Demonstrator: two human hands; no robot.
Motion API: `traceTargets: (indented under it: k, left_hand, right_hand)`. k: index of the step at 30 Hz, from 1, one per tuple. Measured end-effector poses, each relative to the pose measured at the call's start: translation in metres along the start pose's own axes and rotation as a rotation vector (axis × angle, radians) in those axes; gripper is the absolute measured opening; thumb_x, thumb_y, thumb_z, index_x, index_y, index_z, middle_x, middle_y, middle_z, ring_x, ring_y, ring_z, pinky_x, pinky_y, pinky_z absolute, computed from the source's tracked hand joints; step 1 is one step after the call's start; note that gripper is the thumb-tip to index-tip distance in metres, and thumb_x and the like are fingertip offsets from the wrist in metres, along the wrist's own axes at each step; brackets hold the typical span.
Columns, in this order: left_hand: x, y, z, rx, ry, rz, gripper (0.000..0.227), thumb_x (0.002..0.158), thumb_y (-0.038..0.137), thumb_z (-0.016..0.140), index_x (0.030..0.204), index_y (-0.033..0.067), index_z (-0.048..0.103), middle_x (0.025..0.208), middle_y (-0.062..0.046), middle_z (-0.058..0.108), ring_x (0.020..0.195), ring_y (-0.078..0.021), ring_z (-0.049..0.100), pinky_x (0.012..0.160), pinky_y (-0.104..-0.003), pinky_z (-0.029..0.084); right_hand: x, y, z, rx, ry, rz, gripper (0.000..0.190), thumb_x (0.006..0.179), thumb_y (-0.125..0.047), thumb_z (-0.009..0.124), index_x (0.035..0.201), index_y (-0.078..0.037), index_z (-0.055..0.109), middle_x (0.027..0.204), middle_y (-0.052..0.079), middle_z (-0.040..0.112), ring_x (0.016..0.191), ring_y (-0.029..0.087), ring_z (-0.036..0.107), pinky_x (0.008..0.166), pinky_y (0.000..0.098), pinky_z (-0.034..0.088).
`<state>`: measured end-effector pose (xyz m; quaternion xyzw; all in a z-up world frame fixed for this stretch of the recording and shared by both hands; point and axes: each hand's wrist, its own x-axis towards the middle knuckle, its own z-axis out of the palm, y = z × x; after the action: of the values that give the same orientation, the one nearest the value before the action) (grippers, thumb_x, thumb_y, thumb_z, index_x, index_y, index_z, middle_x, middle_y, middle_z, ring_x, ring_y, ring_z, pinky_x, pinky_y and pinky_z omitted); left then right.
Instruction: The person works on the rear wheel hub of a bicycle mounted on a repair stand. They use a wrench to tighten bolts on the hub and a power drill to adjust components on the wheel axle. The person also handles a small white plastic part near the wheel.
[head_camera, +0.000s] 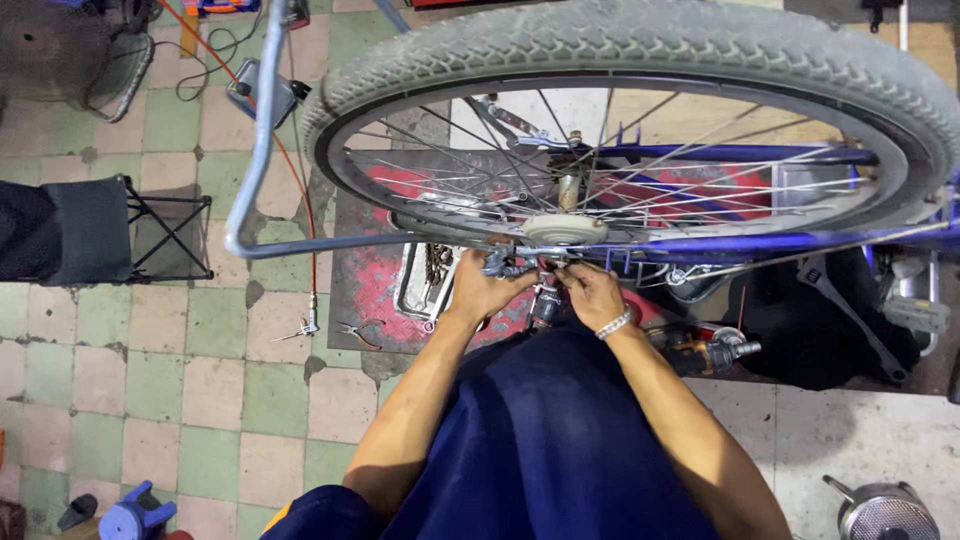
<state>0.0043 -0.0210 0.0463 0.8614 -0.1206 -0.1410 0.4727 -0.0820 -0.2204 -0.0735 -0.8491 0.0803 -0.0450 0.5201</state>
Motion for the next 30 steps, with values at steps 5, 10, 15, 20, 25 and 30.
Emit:
traceTargets:
  k: [5,10,15,20,25,30]
  left_hand:
    - [0.005,0.004,-0.002,0.000,-0.005,0.032,0.048,0.066,0.028,0.090,0.106,0.0082,0.074,0.092,-0.008,0.079,0.082,-0.0192,0.076,0.079,-0.034,0.059]
    - [0.001,0.010,-0.004,0.027,-0.078,-0.117,0.050,0.065,0.030,0.090,0.109,0.0098,0.074,0.084,-0.007,0.078,0.075,-0.0177,0.074,0.074,-0.034,0.059]
    - [-0.001,0.009,-0.005,-0.015,-0.019,0.002,0.055,0.065,0.029,0.093,0.113,0.0089,0.074,0.089,-0.003,0.077,0.079,-0.0172,0.073,0.075,-0.034,0.058]
    - [-0.002,0.013,-0.010,-0.053,-0.056,-0.080,0.058,0.066,0.029,0.092,0.115,0.0062,0.071,0.088,-0.006,0.076,0.080,-0.0172,0.072,0.076,-0.033,0.059]
    - [0.011,0.004,-0.030,-0.052,-0.270,0.146,0.055,0.077,0.032,0.092,0.116,0.0019,0.068,0.101,-0.009,0.075,0.090,-0.0178,0.071,0.082,-0.033,0.058]
    - [0.014,-0.020,-0.025,-0.088,-0.268,0.275,0.062,0.078,0.036,0.090,0.120,0.0008,0.062,0.106,-0.009,0.072,0.094,-0.0190,0.071,0.083,-0.033,0.057]
  right_hand:
    - [0.005,0.005,0.010,-0.135,0.126,0.108,0.028,0.097,-0.035,0.071,0.099,-0.008,0.076,0.092,0.016,0.075,0.087,0.038,0.071,0.077,0.0442,0.056]
    - [-0.014,-0.030,0.002,-0.369,0.451,-0.037,0.053,0.082,-0.045,0.082,0.110,-0.002,0.067,0.098,0.021,0.073,0.090,0.043,0.070,0.078,0.0497,0.054]
    - [-0.010,-0.057,-0.011,-0.650,0.536,0.067,0.086,0.068,-0.059,0.085,0.115,0.008,0.060,0.114,0.034,0.063,0.112,0.051,0.059,0.098,0.0590,0.044]
    - [-0.002,-0.033,-0.009,-0.621,0.322,-0.032,0.091,0.083,-0.063,0.077,0.138,0.006,0.058,0.137,0.032,0.057,0.128,0.049,0.052,0.113,0.0606,0.035]
    - [0.001,-0.014,-0.002,-0.628,0.371,-0.067,0.086,0.081,-0.062,0.076,0.140,0.001,0.062,0.133,0.030,0.061,0.126,0.048,0.055,0.111,0.0584,0.037]
    - [0.002,-0.013,-0.001,-0.577,0.389,-0.055,0.087,0.080,-0.064,0.080,0.133,0.003,0.064,0.126,0.027,0.064,0.119,0.047,0.059,0.109,0.0577,0.042]
